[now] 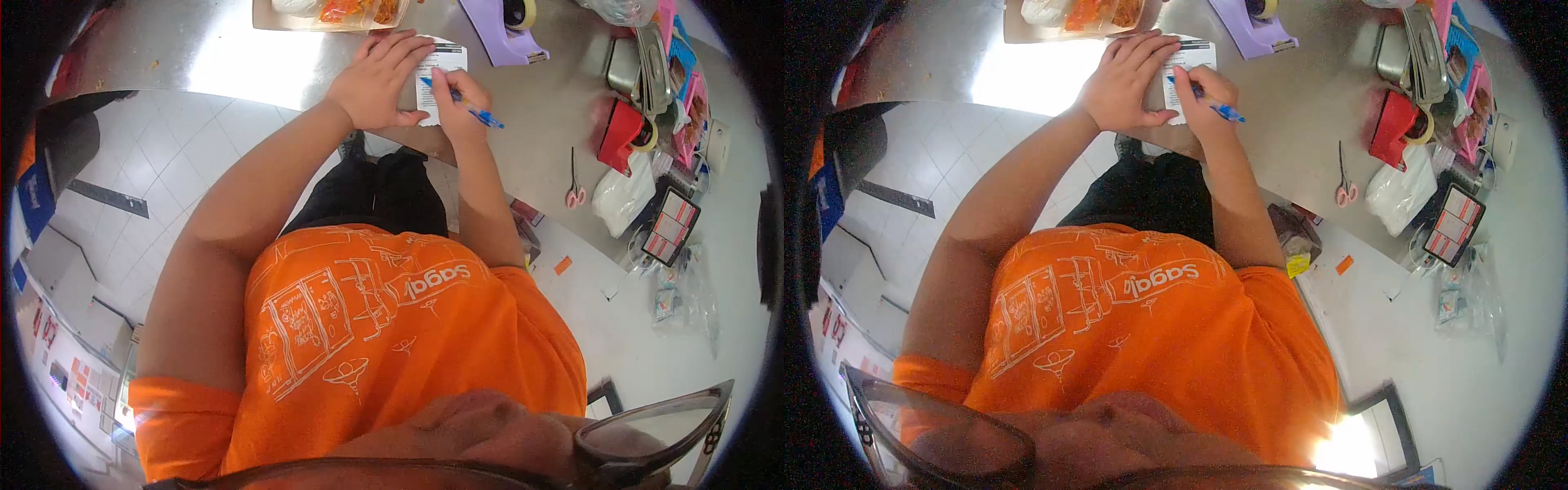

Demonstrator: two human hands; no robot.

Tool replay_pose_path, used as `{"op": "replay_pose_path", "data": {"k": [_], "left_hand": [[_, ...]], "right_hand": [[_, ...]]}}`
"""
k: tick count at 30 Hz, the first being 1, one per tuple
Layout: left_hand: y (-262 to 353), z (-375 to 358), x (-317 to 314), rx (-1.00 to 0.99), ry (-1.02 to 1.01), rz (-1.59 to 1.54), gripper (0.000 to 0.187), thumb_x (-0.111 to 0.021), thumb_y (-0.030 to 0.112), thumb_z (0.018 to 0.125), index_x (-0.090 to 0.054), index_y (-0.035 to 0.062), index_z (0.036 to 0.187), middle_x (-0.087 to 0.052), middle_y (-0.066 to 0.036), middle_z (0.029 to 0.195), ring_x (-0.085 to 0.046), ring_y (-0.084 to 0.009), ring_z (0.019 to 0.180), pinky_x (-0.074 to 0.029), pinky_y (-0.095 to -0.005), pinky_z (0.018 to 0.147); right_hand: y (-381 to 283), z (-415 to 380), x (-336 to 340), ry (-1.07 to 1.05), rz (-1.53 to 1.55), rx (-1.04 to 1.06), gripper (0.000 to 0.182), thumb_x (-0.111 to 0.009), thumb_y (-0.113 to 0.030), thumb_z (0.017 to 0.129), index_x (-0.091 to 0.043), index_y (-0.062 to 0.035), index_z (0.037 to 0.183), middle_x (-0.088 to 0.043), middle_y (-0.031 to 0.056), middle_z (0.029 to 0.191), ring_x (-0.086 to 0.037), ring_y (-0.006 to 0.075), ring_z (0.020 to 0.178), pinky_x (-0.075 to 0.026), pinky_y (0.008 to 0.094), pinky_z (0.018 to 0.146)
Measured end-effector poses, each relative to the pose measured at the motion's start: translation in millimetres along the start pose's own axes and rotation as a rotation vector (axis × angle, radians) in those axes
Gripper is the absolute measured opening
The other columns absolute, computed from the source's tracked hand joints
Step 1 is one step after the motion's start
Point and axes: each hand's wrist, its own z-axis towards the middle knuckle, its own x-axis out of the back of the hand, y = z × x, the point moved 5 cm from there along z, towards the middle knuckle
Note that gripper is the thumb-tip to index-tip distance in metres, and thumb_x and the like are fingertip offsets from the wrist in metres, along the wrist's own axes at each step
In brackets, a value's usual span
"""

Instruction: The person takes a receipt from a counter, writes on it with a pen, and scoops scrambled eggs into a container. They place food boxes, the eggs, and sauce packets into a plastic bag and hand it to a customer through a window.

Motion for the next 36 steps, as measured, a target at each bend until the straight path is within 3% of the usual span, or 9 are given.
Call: {"op": "replay_pose_path", "data": {"k": [8, 9, 15, 18, 21, 27, 30, 33, 36], "left_hand": [[-2, -2, -3, -0.003, -0.001, -0.007, 0.094, -0.075, 0.048, 0.064, -0.038, 0.0102, 0.142, -0.042, -0.008, 0.142, -0.036, -0.0276, 0.134, -0.025, -0.0452, 0.111], [-2, -5, -4, 0.004, -0.004, 0.000, 0.094, -0.075, 0.048, 0.064, -0.038, 0.0102, 0.142, -0.042, -0.008, 0.142, -0.036, -0.0275, 0.134, -0.025, -0.0452, 0.111], [-2, -2, -3, 0.004, -0.010, 0.023, 0.094, -0.075, 0.049, 0.064, -0.038, 0.0106, 0.142, -0.041, -0.008, 0.142, -0.035, -0.0270, 0.135, -0.025, -0.0449, 0.112], [-1, -4, -6, 0.008, -0.005, 0.024, 0.095, -0.075, 0.049, 0.064, -0.037, 0.0109, 0.143, -0.041, -0.008, 0.143, -0.035, -0.0271, 0.135, -0.025, -0.0450, 0.112], [-1, -3, -4, -0.003, -0.003, 0.023, 0.096, -0.075, 0.050, 0.064, -0.037, 0.0110, 0.143, -0.041, -0.008, 0.143, -0.036, -0.0272, 0.135, -0.025, -0.0454, 0.112], [-2, -3, -6, -0.003, -0.001, 0.035, 0.096, -0.075, 0.050, 0.063, -0.037, 0.0113, 0.143, -0.041, -0.009, 0.143, -0.036, -0.0276, 0.134, -0.025, -0.0460, 0.111], [-2, -4, -6, 0.002, -0.007, 0.032, 0.096, -0.075, 0.050, 0.062, -0.038, 0.0114, 0.142, -0.041, -0.009, 0.142, -0.036, -0.0278, 0.134, -0.026, -0.0460, 0.111], [-2, -2, -4, 0.001, -0.006, 0.027, 0.096, -0.075, 0.049, 0.062, -0.038, 0.0115, 0.142, -0.041, -0.009, 0.142, -0.036, -0.0278, 0.134, -0.026, -0.0462, 0.111], [-1, -4, -5, 0.006, -0.008, 0.023, 0.095, -0.074, 0.049, 0.063, -0.038, 0.0114, 0.142, -0.042, -0.009, 0.142, -0.036, -0.0278, 0.135, -0.025, -0.0463, 0.111]], "right_hand": [[4, -22, 9, -0.017, -0.026, 0.036, 0.019, -0.066, -0.014, 0.089, -0.063, -0.0022, 0.074, -0.065, 0.0053, 0.063, -0.057, 0.0091, 0.055, -0.045, 0.0259, 0.053], [6, -22, 9, 0.003, 0.013, -0.032, 0.021, -0.070, -0.014, 0.085, -0.059, -0.0047, 0.070, -0.058, 0.0105, 0.060, -0.056, 0.0214, 0.052, -0.043, 0.0339, 0.050], [-11, -20, 6, 0.046, -0.072, 0.136, 0.020, -0.069, -0.014, 0.086, -0.060, -0.0044, 0.071, -0.058, 0.0108, 0.060, -0.056, 0.0225, 0.051, -0.043, 0.0344, 0.050], [2, -26, 19, 0.206, -0.068, -0.098, 0.020, -0.068, -0.013, 0.086, -0.060, -0.0040, 0.071, -0.058, 0.0105, 0.061, -0.055, 0.0226, 0.051, -0.043, 0.0341, 0.051], [11, -37, 22, 0.131, -0.017, -0.069, 0.018, -0.064, -0.012, 0.091, -0.063, -0.0018, 0.076, -0.063, 0.0064, 0.062, -0.058, 0.0118, 0.055, -0.045, 0.0285, 0.052], [-11, -34, 18, -0.007, 0.036, 0.195, 0.017, -0.063, -0.009, 0.090, -0.063, -0.0012, 0.076, -0.063, 0.0055, 0.062, -0.056, 0.0105, 0.052, -0.044, 0.0265, 0.051], [-2, -42, 23, 0.090, -0.018, -0.089, 0.016, -0.063, -0.009, 0.090, -0.062, -0.0011, 0.075, -0.063, 0.0057, 0.064, -0.056, 0.0122, 0.054, -0.044, 0.0277, 0.052], [-13, -48, 21, 0.003, 0.024, 0.052, 0.019, -0.065, -0.007, 0.086, -0.057, -0.0031, 0.069, -0.057, 0.0106, 0.062, -0.055, 0.0243, 0.052, -0.042, 0.0340, 0.050], [-12, -53, 25, 0.067, -0.002, -0.023, 0.018, -0.065, -0.007, 0.086, -0.057, -0.0028, 0.070, -0.056, 0.0105, 0.061, -0.055, 0.0252, 0.052, -0.042, 0.0347, 0.050]]}}
